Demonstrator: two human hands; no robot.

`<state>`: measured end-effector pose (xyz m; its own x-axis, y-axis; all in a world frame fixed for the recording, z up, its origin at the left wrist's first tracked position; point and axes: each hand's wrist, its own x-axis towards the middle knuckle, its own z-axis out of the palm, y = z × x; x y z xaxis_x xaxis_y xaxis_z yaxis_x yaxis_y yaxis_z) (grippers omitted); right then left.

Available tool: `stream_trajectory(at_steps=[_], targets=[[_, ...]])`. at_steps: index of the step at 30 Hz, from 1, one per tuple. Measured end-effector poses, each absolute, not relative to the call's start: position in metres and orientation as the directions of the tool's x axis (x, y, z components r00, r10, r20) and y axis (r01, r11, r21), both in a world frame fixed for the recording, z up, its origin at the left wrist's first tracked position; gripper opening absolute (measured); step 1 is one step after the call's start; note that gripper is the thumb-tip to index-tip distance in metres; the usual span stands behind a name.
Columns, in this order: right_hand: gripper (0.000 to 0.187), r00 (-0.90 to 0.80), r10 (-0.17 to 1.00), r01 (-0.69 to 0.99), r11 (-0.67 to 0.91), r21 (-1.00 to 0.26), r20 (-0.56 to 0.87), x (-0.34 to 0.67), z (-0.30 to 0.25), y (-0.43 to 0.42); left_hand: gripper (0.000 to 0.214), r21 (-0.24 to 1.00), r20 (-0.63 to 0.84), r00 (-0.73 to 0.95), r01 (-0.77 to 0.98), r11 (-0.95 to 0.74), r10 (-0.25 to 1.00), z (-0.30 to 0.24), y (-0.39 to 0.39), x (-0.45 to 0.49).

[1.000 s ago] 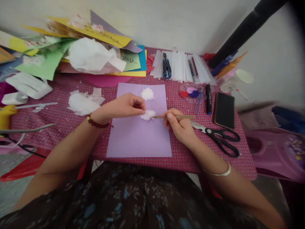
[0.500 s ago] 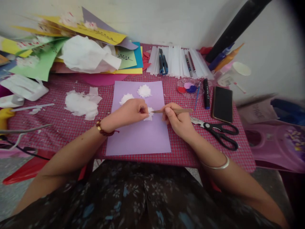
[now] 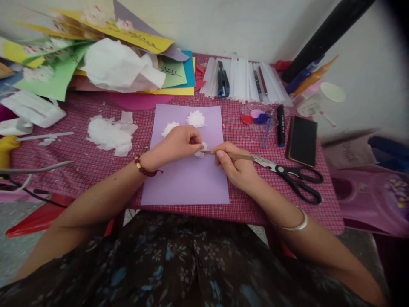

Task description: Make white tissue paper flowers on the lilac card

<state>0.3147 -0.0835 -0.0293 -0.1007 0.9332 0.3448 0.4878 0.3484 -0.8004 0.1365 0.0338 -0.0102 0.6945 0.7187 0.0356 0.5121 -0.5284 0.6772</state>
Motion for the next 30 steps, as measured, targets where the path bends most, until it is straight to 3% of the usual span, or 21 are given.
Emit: stream_trajectory(at_steps=[5,12,14,16,19,21,24,30], targets=[[0.024,-0.145,0.928,0.649,0.351,-0.675,0.343,0.314,-0.026,-0.084,0.014,0.789,0.077,0.632,0.435,-0.434,0.771,-0.006,0.041,0.131],[0.029,-0.298,0.886,0.761,0.445,-0.472,0.354,0.31,-0.032,-0.086,0.014,0.802,0.068,0.608,0.438,-0.406,0.791,-0.007,0.045,0.125],[0.026,-0.277,0.888,0.734,0.442,-0.515,0.368,0.312,-0.033,-0.088,0.014,0.804,0.079,0.591,0.438,-0.402,0.803,0.0,0.047,0.117],[0.022,-0.184,0.908,0.662,0.397,-0.636,0.376,0.315,-0.032,-0.09,0.013,0.809,0.11,0.547,0.436,-0.395,0.83,0.01,0.056,0.1],[0.023,0.082,0.954,0.424,0.23,-0.876,0.29,0.323,-0.03,-0.09,0.011,0.813,0.189,0.386,0.454,-0.365,0.903,0.03,0.079,0.059],[0.023,0.191,0.958,0.235,0.168,-0.957,0.215,0.327,-0.03,-0.088,0.01,0.817,0.196,0.251,0.493,-0.3,0.948,0.041,0.095,0.026],[0.024,0.214,0.966,0.104,0.126,-0.987,0.146,0.328,-0.031,-0.084,0.011,0.767,0.14,0.155,0.607,-0.206,0.978,0.042,0.114,-0.014],[0.029,0.131,0.984,0.147,0.099,-0.984,0.119,0.324,-0.033,-0.083,0.014,0.582,-0.062,0.199,0.803,-0.127,0.978,0.003,0.134,-0.034]])
